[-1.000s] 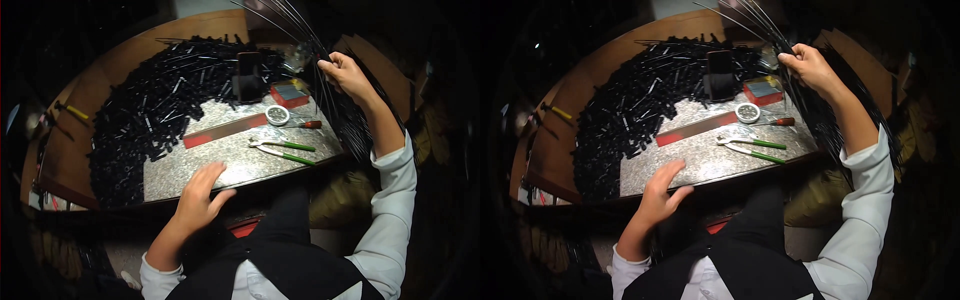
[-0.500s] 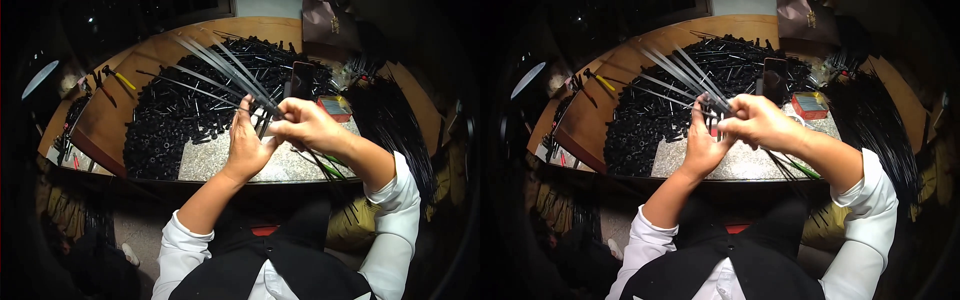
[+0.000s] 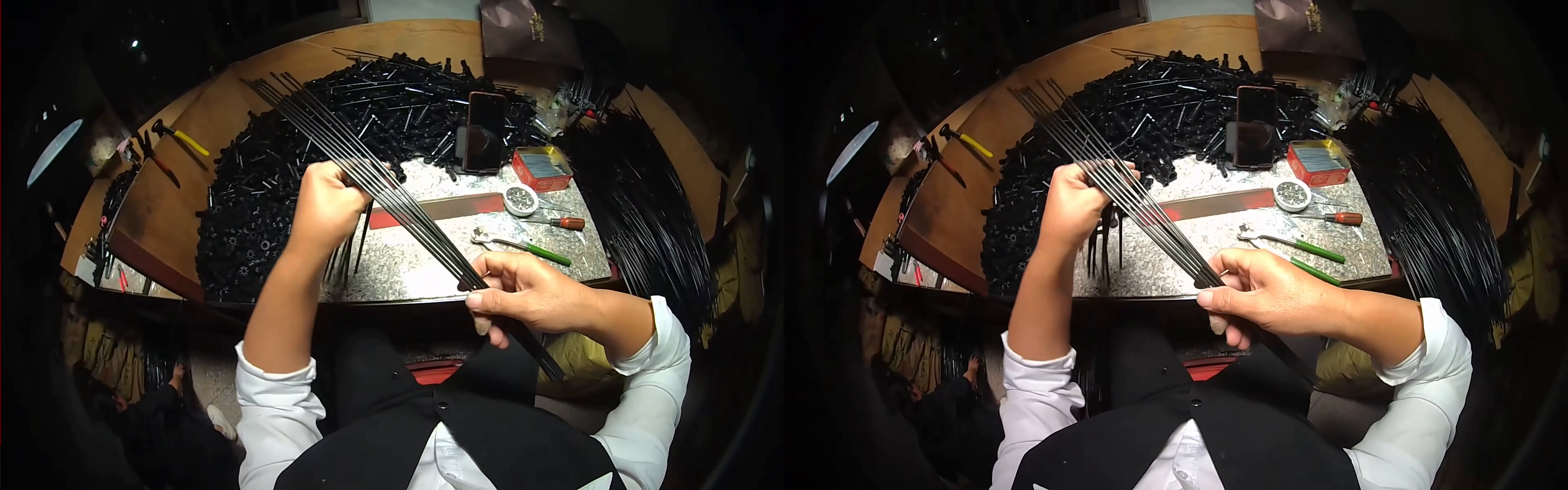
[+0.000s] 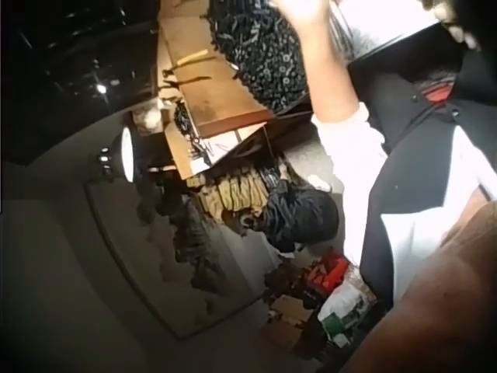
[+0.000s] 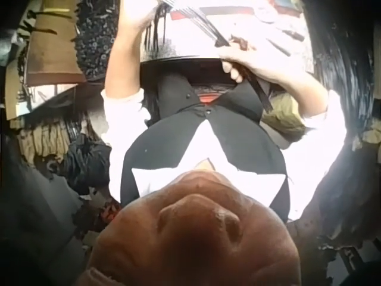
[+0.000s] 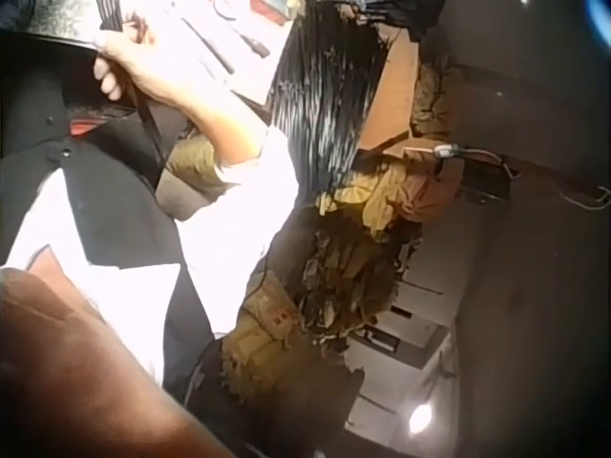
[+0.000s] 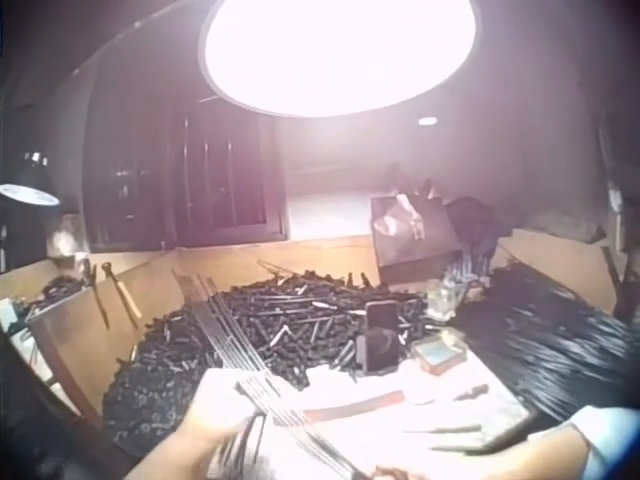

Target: Assembling small plastic components and securing them onto wire bundles using pliers at a workbench.

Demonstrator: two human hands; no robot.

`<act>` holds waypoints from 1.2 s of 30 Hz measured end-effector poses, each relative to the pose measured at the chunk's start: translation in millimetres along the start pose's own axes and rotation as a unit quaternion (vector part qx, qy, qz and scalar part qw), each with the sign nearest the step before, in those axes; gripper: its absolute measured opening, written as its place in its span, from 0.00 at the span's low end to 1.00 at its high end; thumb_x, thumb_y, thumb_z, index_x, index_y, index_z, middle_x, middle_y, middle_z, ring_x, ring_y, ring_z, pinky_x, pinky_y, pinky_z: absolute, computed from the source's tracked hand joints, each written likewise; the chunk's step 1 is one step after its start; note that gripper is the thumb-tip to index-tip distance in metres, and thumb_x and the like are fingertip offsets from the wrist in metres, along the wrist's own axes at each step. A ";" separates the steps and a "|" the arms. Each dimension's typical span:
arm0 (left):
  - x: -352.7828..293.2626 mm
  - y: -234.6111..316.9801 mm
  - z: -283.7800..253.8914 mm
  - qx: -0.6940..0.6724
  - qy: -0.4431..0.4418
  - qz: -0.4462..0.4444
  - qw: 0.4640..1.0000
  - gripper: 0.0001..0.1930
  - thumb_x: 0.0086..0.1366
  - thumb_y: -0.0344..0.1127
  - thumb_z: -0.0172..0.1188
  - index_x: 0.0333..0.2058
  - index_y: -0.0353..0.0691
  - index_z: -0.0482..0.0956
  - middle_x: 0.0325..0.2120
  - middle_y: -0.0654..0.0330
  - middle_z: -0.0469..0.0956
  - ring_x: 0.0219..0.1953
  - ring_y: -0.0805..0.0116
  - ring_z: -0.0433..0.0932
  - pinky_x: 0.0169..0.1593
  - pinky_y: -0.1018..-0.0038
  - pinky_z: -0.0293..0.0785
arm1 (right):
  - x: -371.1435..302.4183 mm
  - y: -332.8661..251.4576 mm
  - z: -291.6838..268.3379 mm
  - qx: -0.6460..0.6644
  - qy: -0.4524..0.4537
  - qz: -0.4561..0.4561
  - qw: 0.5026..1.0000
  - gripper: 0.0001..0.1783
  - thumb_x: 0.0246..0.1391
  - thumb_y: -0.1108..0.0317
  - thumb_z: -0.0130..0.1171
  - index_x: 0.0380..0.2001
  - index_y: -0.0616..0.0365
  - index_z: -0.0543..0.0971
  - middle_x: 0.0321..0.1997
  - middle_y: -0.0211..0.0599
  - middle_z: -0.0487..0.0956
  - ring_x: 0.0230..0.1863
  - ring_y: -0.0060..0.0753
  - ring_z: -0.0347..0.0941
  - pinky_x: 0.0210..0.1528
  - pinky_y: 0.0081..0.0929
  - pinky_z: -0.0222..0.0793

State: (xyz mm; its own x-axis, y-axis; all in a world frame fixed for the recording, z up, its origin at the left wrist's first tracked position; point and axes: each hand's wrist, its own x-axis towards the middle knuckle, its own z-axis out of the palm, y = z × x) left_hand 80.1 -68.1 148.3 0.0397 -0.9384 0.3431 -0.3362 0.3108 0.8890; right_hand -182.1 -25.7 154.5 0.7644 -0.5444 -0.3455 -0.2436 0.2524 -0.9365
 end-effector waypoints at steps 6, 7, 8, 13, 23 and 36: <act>52.5 -14.1 2.2 -0.119 -0.004 0.173 0.978 0.09 0.58 0.27 0.62 0.38 0.33 0.81 0.33 0.57 0.82 0.36 0.72 0.80 0.42 0.78 0.77 | 10.2 24.2 -4.8 0.030 0.023 -0.056 0.998 0.09 0.63 0.67 0.48 0.38 0.63 0.69 0.26 0.35 0.76 0.26 0.23 0.75 0.30 0.21 0.74; 55.8 -16.5 9.5 -0.114 0.016 0.207 0.972 0.09 0.57 0.25 0.62 0.38 0.33 0.81 0.33 0.57 0.82 0.36 0.73 0.80 0.41 0.79 0.77 | 14.6 36.3 -5.6 0.016 0.054 -0.072 0.996 0.10 0.63 0.67 0.47 0.38 0.65 0.69 0.27 0.36 0.77 0.27 0.23 0.75 0.32 0.21 0.75; 51.2 -18.4 15.6 -0.121 0.004 0.199 0.972 0.11 0.58 0.24 0.61 0.40 0.34 0.81 0.35 0.57 0.82 0.36 0.72 0.80 0.42 0.78 0.77 | 20.5 50.3 -7.1 -0.005 0.067 -0.078 0.995 0.10 0.63 0.68 0.47 0.36 0.67 0.71 0.28 0.38 0.78 0.29 0.24 0.76 0.35 0.21 0.75; -1.6 -51.7 44.4 -0.058 -0.121 0.169 0.976 0.09 0.58 0.22 0.58 0.39 0.30 0.80 0.39 0.52 0.80 0.38 0.64 0.81 0.45 0.73 0.77 | 51.9 150.9 -6.5 -0.146 0.103 -0.098 0.979 0.12 0.60 0.66 0.51 0.30 0.65 0.77 0.26 0.37 0.79 0.28 0.24 0.74 0.33 0.23 0.69; -83.0 -84.5 61.7 0.359 -0.382 0.145 0.839 0.46 0.48 0.42 0.69 0.63 0.42 0.54 0.65 0.49 0.47 0.68 0.46 0.42 0.66 0.50 0.44 | 136.0 321.1 -31.7 -0.296 0.219 -0.082 0.926 0.18 0.58 0.57 0.51 0.43 0.60 0.77 0.37 0.54 0.78 0.41 0.57 0.73 0.45 0.42 0.68; -90.9 -108.8 76.1 0.382 -0.214 0.231 0.869 0.38 0.49 0.52 0.66 0.57 0.42 0.67 0.59 0.50 0.62 0.64 0.51 0.57 0.61 0.51 0.55 | 30.3 88.4 -86.9 -0.282 -0.116 -0.034 0.952 0.19 0.59 0.65 0.54 0.50 0.65 0.72 0.44 0.39 0.80 0.44 0.28 0.77 0.49 0.25 0.70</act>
State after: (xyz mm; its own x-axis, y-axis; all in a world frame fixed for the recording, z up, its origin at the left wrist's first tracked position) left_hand 41.5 -28.1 -2.6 -0.5645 -0.7610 0.3196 -0.7560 0.6321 0.1699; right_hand -232.4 -89.4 56.0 0.8848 -0.3368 -0.3220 -0.4210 -0.2815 -0.8623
